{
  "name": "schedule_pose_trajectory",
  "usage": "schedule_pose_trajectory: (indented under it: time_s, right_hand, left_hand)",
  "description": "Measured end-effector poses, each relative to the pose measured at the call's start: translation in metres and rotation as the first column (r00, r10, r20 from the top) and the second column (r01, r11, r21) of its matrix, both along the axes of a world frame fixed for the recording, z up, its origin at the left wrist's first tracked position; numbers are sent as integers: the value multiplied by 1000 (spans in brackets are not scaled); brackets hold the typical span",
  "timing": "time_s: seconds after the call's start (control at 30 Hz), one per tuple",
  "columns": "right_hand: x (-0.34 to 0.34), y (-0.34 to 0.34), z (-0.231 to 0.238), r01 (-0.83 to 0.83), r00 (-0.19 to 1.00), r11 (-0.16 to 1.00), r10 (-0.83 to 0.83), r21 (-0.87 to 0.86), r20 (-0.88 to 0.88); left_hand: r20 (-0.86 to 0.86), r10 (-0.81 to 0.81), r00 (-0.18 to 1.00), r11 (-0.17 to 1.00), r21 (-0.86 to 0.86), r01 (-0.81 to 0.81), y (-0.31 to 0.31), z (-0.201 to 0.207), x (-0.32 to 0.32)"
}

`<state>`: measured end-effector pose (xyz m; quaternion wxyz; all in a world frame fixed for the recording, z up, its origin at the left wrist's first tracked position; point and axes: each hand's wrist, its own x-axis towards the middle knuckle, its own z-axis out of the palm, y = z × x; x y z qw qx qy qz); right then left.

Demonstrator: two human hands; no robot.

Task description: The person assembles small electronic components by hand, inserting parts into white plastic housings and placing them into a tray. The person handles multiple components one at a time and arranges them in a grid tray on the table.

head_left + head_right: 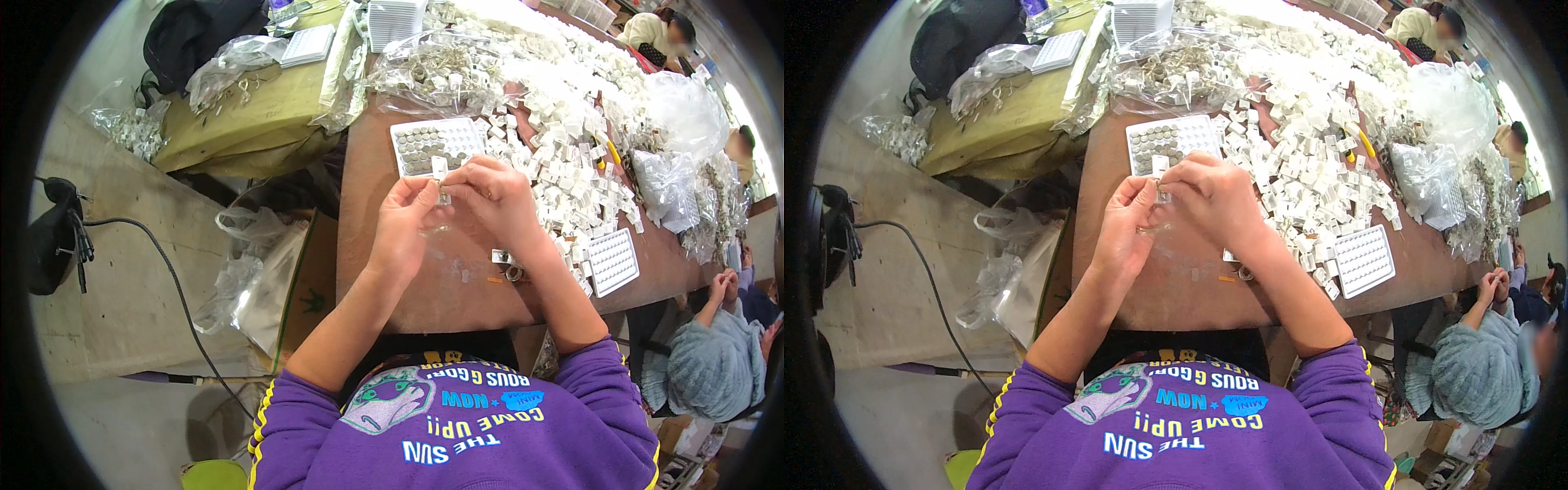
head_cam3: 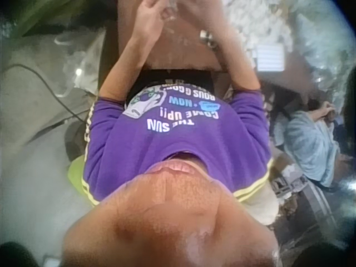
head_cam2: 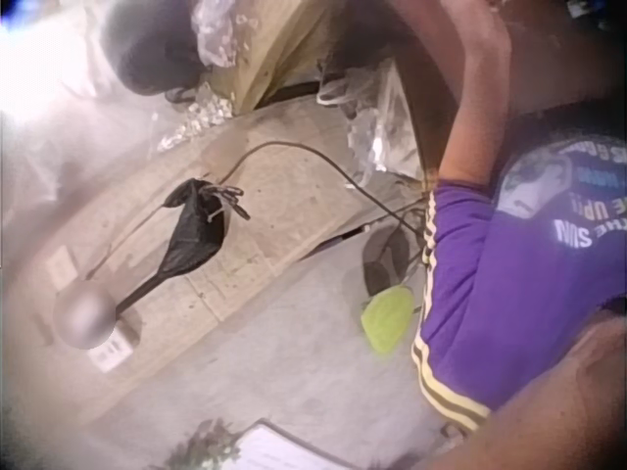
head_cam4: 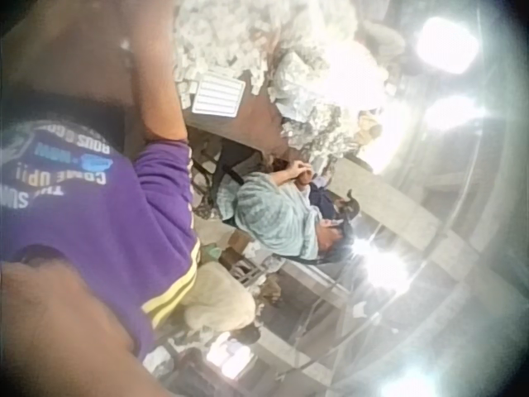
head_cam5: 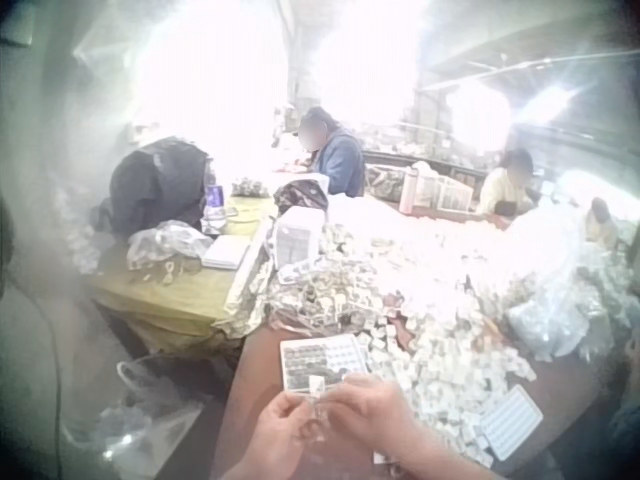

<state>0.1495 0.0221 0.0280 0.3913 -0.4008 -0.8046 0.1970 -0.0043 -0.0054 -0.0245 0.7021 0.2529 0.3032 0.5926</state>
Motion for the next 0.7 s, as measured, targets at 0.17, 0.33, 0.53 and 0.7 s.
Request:
schedule_pose_trajectory:
  time_s: [0.17, 0.33, 0.53, 0.7]
  right_hand:
    - [-8, -3, -14, 23, 998, 907, -48, 420, 50]
    - [-14, -2, -22, 31, 999, 876, -38, 481, 6]
    - [-4, -2, -11, -54, 859, 922, -154, -384, -489]
    - [0, 1, -8, -173, 820, 798, -208, -577, -533]
  left_hand:
    - [177, 9, 984, 998, 55, -19, 0, -1, -4]
    - [155, 44, 987, 996, 71, -56, 0, 2, -4]
    - [225, -80, 971, 997, 18, 78, -2, 6, -1]
    - [204, -232, 951, 972, 9, 235, -5, 2, 2]
